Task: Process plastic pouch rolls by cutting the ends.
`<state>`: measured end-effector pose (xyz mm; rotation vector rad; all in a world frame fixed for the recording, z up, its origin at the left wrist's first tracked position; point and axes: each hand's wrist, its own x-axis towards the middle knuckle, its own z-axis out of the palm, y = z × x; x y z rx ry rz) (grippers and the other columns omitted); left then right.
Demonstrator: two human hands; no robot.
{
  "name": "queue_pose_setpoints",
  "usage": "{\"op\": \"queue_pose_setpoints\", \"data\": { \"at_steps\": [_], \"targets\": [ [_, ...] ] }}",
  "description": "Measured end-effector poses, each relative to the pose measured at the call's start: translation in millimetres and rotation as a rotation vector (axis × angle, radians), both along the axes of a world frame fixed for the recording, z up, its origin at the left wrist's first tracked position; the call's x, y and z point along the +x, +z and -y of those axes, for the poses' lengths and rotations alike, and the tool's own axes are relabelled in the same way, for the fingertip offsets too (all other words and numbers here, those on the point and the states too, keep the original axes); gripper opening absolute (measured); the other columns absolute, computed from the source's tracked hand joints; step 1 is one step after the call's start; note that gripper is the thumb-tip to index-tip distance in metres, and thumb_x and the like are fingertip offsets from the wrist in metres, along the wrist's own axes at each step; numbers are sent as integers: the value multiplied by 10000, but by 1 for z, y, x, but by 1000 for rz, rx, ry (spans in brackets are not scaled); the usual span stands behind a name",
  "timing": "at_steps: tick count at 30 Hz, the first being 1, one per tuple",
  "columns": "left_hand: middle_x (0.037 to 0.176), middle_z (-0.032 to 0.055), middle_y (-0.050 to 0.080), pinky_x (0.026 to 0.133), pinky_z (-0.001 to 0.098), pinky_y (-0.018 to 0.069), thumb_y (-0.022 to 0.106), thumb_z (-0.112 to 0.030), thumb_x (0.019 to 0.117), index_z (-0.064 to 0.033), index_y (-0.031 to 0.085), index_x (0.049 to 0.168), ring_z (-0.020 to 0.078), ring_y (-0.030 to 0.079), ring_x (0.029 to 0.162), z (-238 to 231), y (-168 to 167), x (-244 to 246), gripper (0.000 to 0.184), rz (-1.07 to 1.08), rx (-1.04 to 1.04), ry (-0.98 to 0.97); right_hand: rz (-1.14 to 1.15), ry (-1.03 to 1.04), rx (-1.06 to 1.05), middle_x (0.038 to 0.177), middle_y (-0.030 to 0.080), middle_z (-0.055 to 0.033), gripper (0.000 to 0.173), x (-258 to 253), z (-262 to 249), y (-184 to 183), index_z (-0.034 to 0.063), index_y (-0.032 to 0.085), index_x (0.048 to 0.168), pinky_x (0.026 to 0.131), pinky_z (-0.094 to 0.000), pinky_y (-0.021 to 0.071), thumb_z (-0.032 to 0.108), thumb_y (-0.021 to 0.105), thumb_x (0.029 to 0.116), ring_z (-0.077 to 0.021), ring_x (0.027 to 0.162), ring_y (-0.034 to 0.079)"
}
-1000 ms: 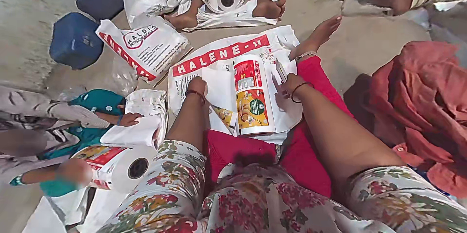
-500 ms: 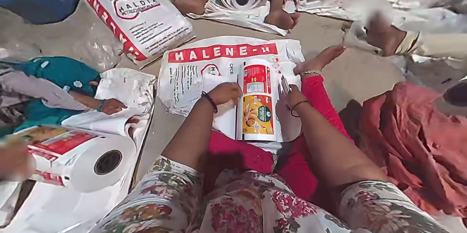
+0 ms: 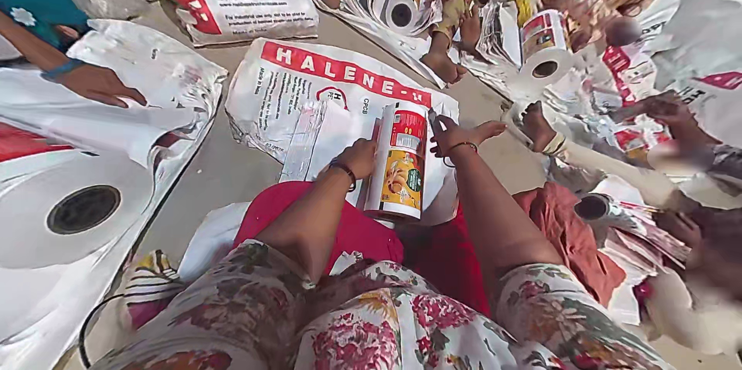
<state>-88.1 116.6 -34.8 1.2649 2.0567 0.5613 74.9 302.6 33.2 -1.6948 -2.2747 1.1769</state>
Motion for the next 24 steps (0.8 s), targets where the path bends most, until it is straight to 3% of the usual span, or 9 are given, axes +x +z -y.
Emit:
{"op": "queue_pose_setpoints", "data": {
  "at_steps": [3, 7, 11, 14, 18, 24],
  "targets": [
    [1442, 314, 536, 1095, 670, 412, 669, -305, 1003, -14, 369, 1564, 475, 534, 1340, 7, -15, -29, 699, 46, -244, -94, 131, 39, 35, 1184, 662, -223, 504, -21, -9, 7, 245, 318, 1610, 749, -514, 587, 275, 410, 1115, -336, 873, 702],
    [1445, 294, 549, 1110, 646, 413, 638, -298, 1028, -93, 325, 1604, 462, 557, 1325, -8, -10, -50, 686, 195, 9, -29, 210, 87, 89, 1150, 673, -207, 497, -38, -14, 16, 265, 350, 1600, 703, -488, 582, 253, 419, 1108, -311, 811, 691],
    [1536, 283, 456, 1082, 673, 427, 720, -252, 980, -167, 277, 1634, 472, 521, 1354, -8, -1, -40, 794, 333, -34, -167, 293, 146, 111, 1187, 671, -221, 476, -44, -12, 23, 235, 382, 1581, 767, -533, 579, 275, 418, 1108, -343, 880, 702],
    [1528, 255, 487, 1128, 633, 401, 746, -230, 962, -147, 303, 1626, 443, 520, 1370, -6, 4, -36, 803, 307, -27, -272, 334, 176, 130, 1155, 684, -215, 459, -46, -6, 26, 228, 409, 1569, 750, -529, 574, 326, 393, 1120, -338, 845, 699],
    [1509, 243, 515, 1145, 631, 381, 763, -239, 949, -169, 366, 1606, 431, 515, 1380, -4, 2, -37, 771, 288, 9, -313, 381, 206, 158, 1154, 678, -219, 447, -53, -3, 30, 205, 431, 1556, 763, -542, 572, 263, 391, 1115, -352, 861, 696],
    [1487, 250, 533, 1139, 599, 398, 747, -233, 963, -183, 340, 1620, 418, 544, 1351, -1, 5, -34, 774, 269, -3, -377, 468, 287, 181, 1205, 647, -242, 446, -61, -3, 38, 145, 450, 1532, 788, -564, 553, 173, 423, 1087, -373, 897, 676]
  ]
}}
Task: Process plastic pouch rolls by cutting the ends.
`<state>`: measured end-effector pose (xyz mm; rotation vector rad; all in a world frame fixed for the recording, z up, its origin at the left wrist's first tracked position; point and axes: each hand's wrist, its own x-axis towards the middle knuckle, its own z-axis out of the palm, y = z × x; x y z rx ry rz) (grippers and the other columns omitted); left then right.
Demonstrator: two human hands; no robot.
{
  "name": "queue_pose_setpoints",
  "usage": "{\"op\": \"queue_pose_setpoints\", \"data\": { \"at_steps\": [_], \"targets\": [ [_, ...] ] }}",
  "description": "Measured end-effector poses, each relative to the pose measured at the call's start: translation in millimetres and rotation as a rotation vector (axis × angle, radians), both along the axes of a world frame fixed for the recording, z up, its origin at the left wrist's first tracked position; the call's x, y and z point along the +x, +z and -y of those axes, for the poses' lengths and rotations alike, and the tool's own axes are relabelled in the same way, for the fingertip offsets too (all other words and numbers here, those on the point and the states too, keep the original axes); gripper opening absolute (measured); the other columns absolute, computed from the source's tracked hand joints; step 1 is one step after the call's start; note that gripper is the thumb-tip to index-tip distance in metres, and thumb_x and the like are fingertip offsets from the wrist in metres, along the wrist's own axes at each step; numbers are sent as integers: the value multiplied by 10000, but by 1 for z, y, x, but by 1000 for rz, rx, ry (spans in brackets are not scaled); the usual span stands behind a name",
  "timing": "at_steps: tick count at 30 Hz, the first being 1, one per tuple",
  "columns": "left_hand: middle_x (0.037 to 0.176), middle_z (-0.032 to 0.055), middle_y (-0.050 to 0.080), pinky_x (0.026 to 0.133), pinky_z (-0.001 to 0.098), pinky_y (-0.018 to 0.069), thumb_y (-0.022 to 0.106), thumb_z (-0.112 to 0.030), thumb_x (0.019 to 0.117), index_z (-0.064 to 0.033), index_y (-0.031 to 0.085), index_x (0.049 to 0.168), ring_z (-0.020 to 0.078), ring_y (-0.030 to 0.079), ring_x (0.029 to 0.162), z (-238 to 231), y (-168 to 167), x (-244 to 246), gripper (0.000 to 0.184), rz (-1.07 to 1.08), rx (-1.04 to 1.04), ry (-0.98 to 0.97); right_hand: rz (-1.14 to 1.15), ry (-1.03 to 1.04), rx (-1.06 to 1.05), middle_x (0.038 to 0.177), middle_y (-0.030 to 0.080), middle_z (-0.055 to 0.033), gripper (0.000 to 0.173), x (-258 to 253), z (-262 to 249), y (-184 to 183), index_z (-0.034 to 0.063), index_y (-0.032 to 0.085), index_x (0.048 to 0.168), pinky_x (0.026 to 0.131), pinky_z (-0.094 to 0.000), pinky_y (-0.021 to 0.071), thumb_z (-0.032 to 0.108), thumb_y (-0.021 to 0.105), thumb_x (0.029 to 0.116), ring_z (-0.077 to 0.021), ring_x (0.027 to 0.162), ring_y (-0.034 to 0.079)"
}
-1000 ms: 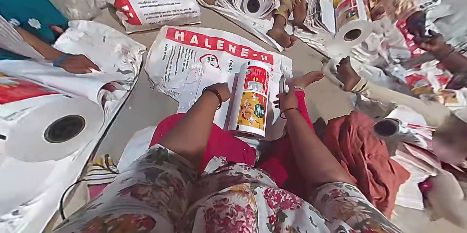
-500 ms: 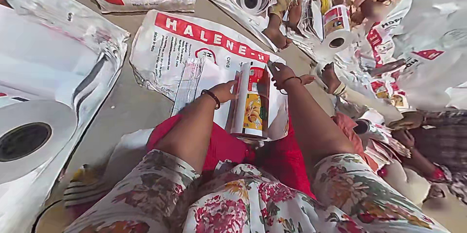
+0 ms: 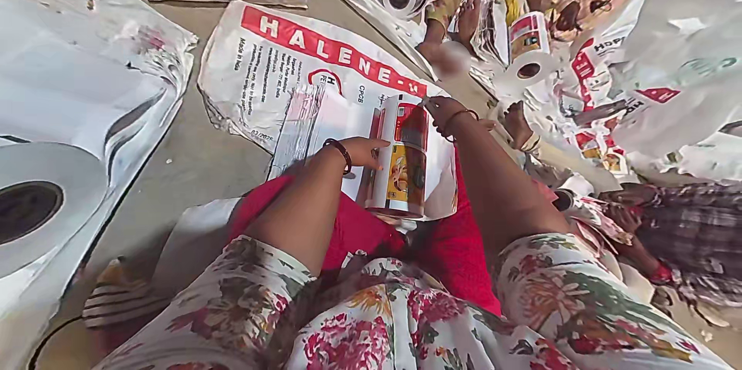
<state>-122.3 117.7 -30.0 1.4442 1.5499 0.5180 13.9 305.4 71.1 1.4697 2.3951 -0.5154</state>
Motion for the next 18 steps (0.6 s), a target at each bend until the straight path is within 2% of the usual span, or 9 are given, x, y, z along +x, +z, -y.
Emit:
{"op": "queue_pose_setpoints", "data": {
  "at_steps": [2, 5, 7, 11, 13, 15, 18],
  "targets": [
    [1499, 238, 527, 1151, 592, 384, 741, -225, 968, -178, 317, 1629, 408, 533, 1367, 1, 1, 1, 787, -20, 7, -34, 49, 40, -7, 1204, 637, -251, 428, -1, 2, 3, 115, 453, 1519, 785, -559, 550, 160, 412, 1096, -373, 892, 669],
    [1516, 228, 515, 1157, 593, 382, 744, -219, 965, -195, 312, 1632, 401, 528, 1377, -1, -2, -2, 795, -20, 4, -39, 157, 187, -1, 1145, 630, -269, 389, -2, 5, 6, 20, 471, 1462, 769, -564, 540, 108, 410, 1088, -376, 853, 655],
    [1507, 224, 525, 1156, 576, 392, 740, -211, 968, -202, 305, 1634, 390, 543, 1366, -4, -5, -4, 796, -18, 4, -44, 206, 198, 2, 1075, 628, -239, 355, 0, 10, 10, 23, 501, 1413, 715, -537, 538, 127, 402, 1089, -348, 804, 641],
    [1490, 221, 545, 1157, 544, 412, 751, -173, 954, -200, 323, 1627, 372, 562, 1354, -3, -10, -1, 798, 39, -4, -7, 311, 274, -33, 988, 614, -214, 288, 8, 27, 19, 2, 533, 1334, 668, -510, 531, 62, 451, 1065, -318, 746, 620],
    [1492, 223, 543, 1160, 543, 408, 739, -138, 958, -199, 327, 1625, 375, 555, 1362, 1, -6, 0, 787, 60, -8, 15, 337, 311, -43, 1003, 619, -219, 317, 14, 34, 20, 7, 520, 1356, 667, -509, 535, 33, 491, 1041, -324, 752, 627],
    [1501, 215, 537, 1166, 540, 401, 731, -131, 963, -200, 322, 1627, 368, 542, 1376, 3, -4, 0, 783, 49, 3, 20, 323, 283, -77, 1052, 620, -225, 367, 19, 46, 25, 44, 488, 1425, 679, -504, 534, 49, 472, 1059, -327, 779, 630],
    [1516, 216, 522, 1168, 563, 386, 730, -148, 965, -207, 306, 1633, 381, 523, 1392, 5, -14, 2, 794, 31, 29, 4, 261, 177, -156, 1087, 607, -226, 388, 35, 66, 24, 106, 444, 1496, 690, -501, 520, 193, 374, 1124, -320, 782, 607]
  ]
}}
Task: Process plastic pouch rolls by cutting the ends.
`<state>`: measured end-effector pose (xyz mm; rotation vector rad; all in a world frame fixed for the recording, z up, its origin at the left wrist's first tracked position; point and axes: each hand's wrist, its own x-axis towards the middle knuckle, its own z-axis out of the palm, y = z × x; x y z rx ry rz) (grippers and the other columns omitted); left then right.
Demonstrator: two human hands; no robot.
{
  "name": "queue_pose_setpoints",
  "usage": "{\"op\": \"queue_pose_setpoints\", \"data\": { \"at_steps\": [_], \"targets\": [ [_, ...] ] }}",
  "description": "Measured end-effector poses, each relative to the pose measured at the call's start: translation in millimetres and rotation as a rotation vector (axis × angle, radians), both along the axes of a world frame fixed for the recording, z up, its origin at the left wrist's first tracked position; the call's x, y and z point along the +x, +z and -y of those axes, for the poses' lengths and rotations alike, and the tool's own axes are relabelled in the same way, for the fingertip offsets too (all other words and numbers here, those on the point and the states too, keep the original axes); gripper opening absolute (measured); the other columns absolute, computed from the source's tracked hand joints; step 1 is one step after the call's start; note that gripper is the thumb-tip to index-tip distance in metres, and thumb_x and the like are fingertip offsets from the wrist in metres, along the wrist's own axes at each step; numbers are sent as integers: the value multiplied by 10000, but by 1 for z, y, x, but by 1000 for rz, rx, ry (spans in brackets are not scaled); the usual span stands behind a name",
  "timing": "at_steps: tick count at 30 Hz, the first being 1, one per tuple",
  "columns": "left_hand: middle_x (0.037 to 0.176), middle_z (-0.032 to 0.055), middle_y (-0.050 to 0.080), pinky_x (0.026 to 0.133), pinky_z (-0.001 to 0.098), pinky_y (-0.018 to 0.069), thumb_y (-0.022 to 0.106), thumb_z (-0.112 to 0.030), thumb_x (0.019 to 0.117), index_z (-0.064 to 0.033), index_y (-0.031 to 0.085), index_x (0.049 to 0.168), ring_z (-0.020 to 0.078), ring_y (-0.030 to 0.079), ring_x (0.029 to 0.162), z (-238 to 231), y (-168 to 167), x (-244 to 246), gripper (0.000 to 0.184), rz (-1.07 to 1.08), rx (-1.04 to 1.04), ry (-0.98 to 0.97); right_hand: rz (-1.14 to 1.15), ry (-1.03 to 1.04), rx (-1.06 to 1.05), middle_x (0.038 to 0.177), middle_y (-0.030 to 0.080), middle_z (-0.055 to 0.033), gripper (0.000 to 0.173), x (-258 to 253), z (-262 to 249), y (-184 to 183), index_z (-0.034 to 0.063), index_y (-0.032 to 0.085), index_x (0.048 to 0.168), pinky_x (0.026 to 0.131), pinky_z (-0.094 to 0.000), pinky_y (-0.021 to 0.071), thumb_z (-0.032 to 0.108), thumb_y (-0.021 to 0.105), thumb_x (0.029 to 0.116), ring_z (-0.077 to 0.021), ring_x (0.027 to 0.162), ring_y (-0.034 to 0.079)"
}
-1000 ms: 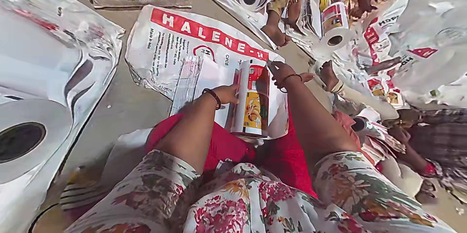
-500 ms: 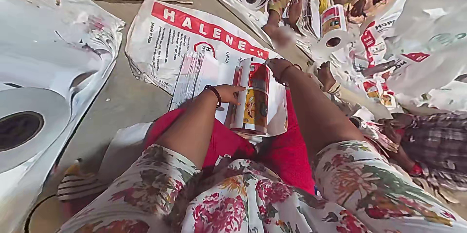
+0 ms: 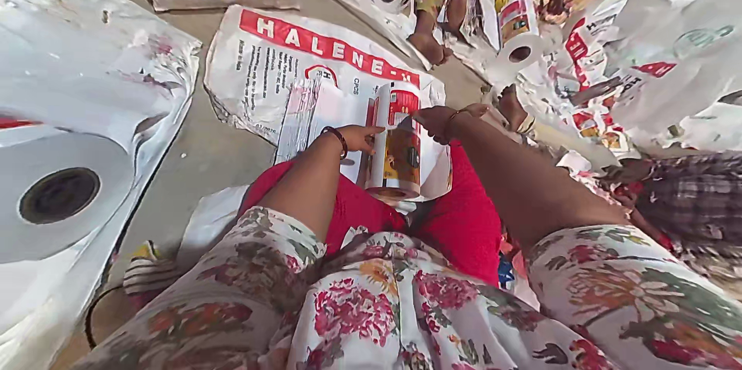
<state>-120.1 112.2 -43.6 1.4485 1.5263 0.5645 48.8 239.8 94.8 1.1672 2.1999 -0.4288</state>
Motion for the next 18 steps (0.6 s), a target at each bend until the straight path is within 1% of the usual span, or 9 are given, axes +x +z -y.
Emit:
{"op": "queue_pose_setpoints", "data": {
  "at_steps": [5, 6, 8, 10, 13, 14, 15, 16, 18],
  "targets": [
    [1536, 162, 512, 1073, 637, 448, 696, -114, 982, -245, 303, 1632, 378, 531, 1373, 10, 10, 8, 771, 53, -54, 59, 43, -32, -26, 1077, 605, -213, 456, 25, 44, 7, 155, 366, 1573, 679, -477, 535, 176, 383, 1118, -309, 784, 616],
    [1533, 163, 518, 1088, 613, 442, 696, -105, 978, -236, 305, 1632, 369, 533, 1374, 11, 11, 8, 773, 44, -45, 52, 77, 32, -31, 1101, 616, -236, 437, 31, 55, 9, 123, 385, 1549, 721, -521, 541, 132, 403, 1113, -352, 841, 638],
    [1527, 180, 520, 1133, 551, 427, 691, -83, 973, -200, 315, 1628, 352, 538, 1378, 12, 12, 5, 764, 15, -22, 26, 182, 274, -21, 1094, 654, -246, 560, 47, 74, 5, 64, 389, 1513, 753, -586, 563, -21, 583, 994, -414, 882, 685],
    [1510, 188, 535, 1111, 578, 424, 689, -92, 976, -185, 344, 1618, 374, 540, 1363, 15, 9, 7, 735, 11, -27, 21, 255, 497, -55, 1235, 631, -237, 707, 75, 97, 1, 54, 348, 1558, 839, -634, 545, -19, 663, 929, -446, 1008, 676],
    [1465, 166, 584, 1025, 573, 474, 661, -145, 1008, -187, 393, 1595, 362, 593, 1292, 10, 13, 10, 647, -23, -40, 30, -167, 718, -123, 1021, 703, -177, 349, 151, 134, -16, 87, 650, 1282, 708, -581, 563, 82, 684, 935, -369, 860, 696],
    [1456, 177, 590, 1069, 580, 452, 645, -153, 1018, -170, 415, 1583, 368, 585, 1313, 8, 17, 10, 610, -57, -26, 27, -274, 663, -154, 1031, 704, -167, 318, 166, 150, -17, 96, 666, 1264, 712, -576, 552, 92, 649, 947, -358, 868, 690],
    [1446, 188, 596, 1125, 577, 417, 628, -158, 1026, -145, 451, 1561, 368, 572, 1338, 5, 19, 10, 564, -92, 5, 31, -165, 496, -195, 1170, 696, -156, 367, 162, 167, 4, 121, 592, 1396, 832, -567, 555, 117, 572, 1029, -340, 991, 698],
    [1433, 203, 599, 1145, 583, 398, 617, -165, 1031, -119, 500, 1524, 377, 567, 1342, 4, 20, 10, 508, -117, 42, 45, -142, 256, -186, 1195, 702, -144, 447, 157, 175, 22, 169, 514, 1507, 842, -544, 568, 112, 521, 1064, -313, 968, 710],
    [1422, 202, 605, 1138, 605, 399, 601, -194, 1040, -127, 587, 1449, 384, 570, 1331, 5, 22, 16, 415, -175, 98, 90, -327, -182, -115, 967, 682, -159, 493, 158, 172, 41, 240, 447, 1561, 559, -448, 548, 123, 493, 1085, -246, 615, 621]
  ]
}}
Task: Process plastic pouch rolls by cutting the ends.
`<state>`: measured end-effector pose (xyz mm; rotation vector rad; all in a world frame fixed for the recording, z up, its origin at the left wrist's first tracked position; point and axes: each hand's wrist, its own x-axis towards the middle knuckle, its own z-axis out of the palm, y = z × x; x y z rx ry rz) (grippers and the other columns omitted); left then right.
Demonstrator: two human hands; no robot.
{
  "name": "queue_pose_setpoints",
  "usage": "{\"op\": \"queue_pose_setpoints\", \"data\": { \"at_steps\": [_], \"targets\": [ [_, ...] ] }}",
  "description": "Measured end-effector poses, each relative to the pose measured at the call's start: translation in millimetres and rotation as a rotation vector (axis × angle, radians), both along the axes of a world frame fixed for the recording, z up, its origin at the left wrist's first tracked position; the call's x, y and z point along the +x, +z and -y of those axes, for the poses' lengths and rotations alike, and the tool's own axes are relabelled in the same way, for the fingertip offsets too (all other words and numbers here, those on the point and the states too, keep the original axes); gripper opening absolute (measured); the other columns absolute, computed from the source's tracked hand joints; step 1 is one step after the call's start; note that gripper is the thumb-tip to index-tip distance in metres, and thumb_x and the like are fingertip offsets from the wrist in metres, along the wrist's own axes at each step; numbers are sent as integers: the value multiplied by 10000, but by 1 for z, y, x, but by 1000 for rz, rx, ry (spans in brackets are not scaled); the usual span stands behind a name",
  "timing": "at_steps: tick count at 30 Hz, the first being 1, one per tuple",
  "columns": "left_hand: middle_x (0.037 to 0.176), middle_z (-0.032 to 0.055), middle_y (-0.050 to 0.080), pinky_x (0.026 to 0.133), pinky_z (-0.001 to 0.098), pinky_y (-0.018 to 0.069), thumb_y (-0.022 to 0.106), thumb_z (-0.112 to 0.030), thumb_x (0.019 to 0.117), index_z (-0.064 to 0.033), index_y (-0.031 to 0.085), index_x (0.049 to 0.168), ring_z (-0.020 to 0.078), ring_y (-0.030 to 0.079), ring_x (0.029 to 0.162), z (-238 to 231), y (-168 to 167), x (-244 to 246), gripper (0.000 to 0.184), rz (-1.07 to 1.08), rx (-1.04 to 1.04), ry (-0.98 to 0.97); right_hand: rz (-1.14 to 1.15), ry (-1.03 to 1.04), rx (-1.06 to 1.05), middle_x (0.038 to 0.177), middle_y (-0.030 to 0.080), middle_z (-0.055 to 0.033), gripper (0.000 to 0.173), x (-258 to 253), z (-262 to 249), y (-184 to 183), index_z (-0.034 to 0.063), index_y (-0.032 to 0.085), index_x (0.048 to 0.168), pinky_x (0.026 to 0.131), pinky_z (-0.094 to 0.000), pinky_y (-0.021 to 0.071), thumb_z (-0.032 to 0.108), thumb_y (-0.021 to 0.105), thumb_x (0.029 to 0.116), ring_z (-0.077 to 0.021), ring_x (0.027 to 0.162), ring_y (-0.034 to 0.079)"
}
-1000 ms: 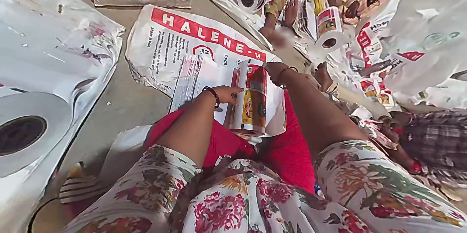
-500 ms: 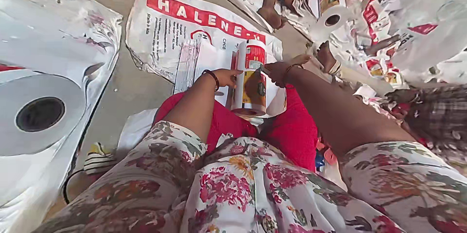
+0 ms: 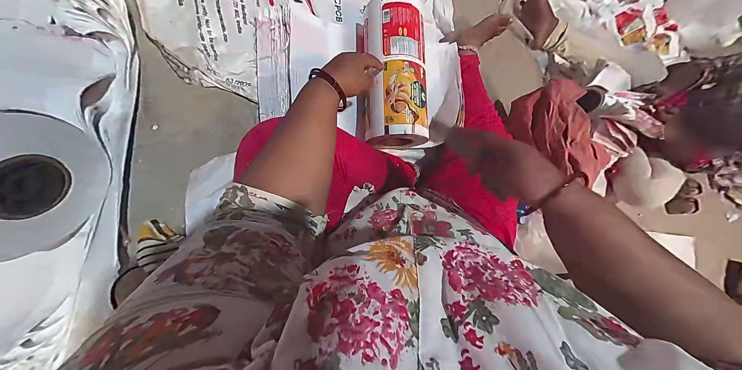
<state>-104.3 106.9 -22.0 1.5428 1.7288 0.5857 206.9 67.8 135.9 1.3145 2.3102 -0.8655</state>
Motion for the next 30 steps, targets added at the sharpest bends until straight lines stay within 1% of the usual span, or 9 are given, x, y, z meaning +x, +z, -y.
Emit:
{"op": "queue_pose_setpoints", "data": {
  "at_steps": [3, 7, 12, 14, 17, 19, 22, 26, 30],
  "targets": [
    [1494, 175, 547, 1145, 559, 404, 586, -220, 1040, -138, 638, 1396, 358, 532, 1371, -4, 3, 14, 369, -71, 154, 30, -171, -255, -7, 927, 676, -116, 541, 9, -24, 6, 299, 394, 1589, 453, -341, 513, 128, 491, 1085, -157, 505, 563],
    [1537, 211, 489, 1202, 576, 313, 629, -217, 1007, -121, 714, 1279, 421, 435, 1437, -6, 0, 36, 300, -157, 317, -132, -187, -248, 1, 897, 660, -126, 538, 10, -31, -17, 314, 393, 1588, 474, -376, 526, 145, 494, 1087, -181, 512, 570],
    [1613, 157, 417, 1230, 567, 271, 609, -138, 995, -215, 726, 1277, 395, 301, 1529, -6, 0, 49, 315, -238, 272, -204, -112, 65, 115, 1111, 711, -210, 550, -8, -14, -50, 231, 384, 1599, 761, -605, 559, 110, 494, 1074, -377, 846, 705],
    [1615, 160, 417, 1234, 583, 259, 605, -174, 1007, -208, 717, 1295, 409, 269, 1543, -7, 0, 50, 311, -238, 276, -212, -99, 72, 137, 1146, 702, -231, 612, -16, -10, -64, 192, 293, 1633, 842, -639, 547, 128, 513, 1066, -429, 952, 707],
    [1610, 153, 424, 1230, 592, 257, 602, -231, 1007, -218, 714, 1296, 411, 261, 1546, -8, -2, 51, 310, -259, 292, -215, -183, -96, 214, 1177, 670, -233, 708, -14, -23, -88, 106, 284, 1618, 908, -612, 534, 249, 633, 1018, -408, 1031, 679],
    [1620, 137, 415, 1242, 580, 243, 599, -256, 1011, -238, 718, 1299, 396, 244, 1555, -8, -2, 53, 311, -267, 285, -206, -276, -180, 272, 1123, 670, -198, 857, -12, -34, -108, 55, 299, 1594, 886, -578, 541, 406, 731, 943, -361, 981, 669],
    [1616, 107, 427, 1239, 584, 248, 593, -259, 1009, -220, 731, 1268, 388, 247, 1555, -9, -2, 57, 296, -260, 295, -187, -312, -237, 286, 1262, 635, -218, 1089, -26, -46, -124, 36, 224, 1611, 912, -576, 544, 546, 800, 841, -359, 1055, 668],
    [1581, 76, 486, 1234, 591, 247, 543, -146, 1030, -172, 736, 1239, 380, 276, 1546, -12, -7, 58, 286, -213, 358, -167, -263, -290, 240, 1159, 672, -225, 1022, -45, -60, -126, 86, 166, 1635, 871, -614, 544, 343, 799, 874, -403, 1009, 683],
    [1502, 71, 577, 1262, 483, 250, 500, -71, 1023, -82, 680, 1306, 326, 361, 1518, -16, -14, 51, 335, -166, 419, -131, -321, -361, 140, 1009, 677, -213, 949, -39, -84, -128, 105, 233, 1616, 799, -597, 551, 128, 755, 824, -380, 882, 680]
  ]
}}
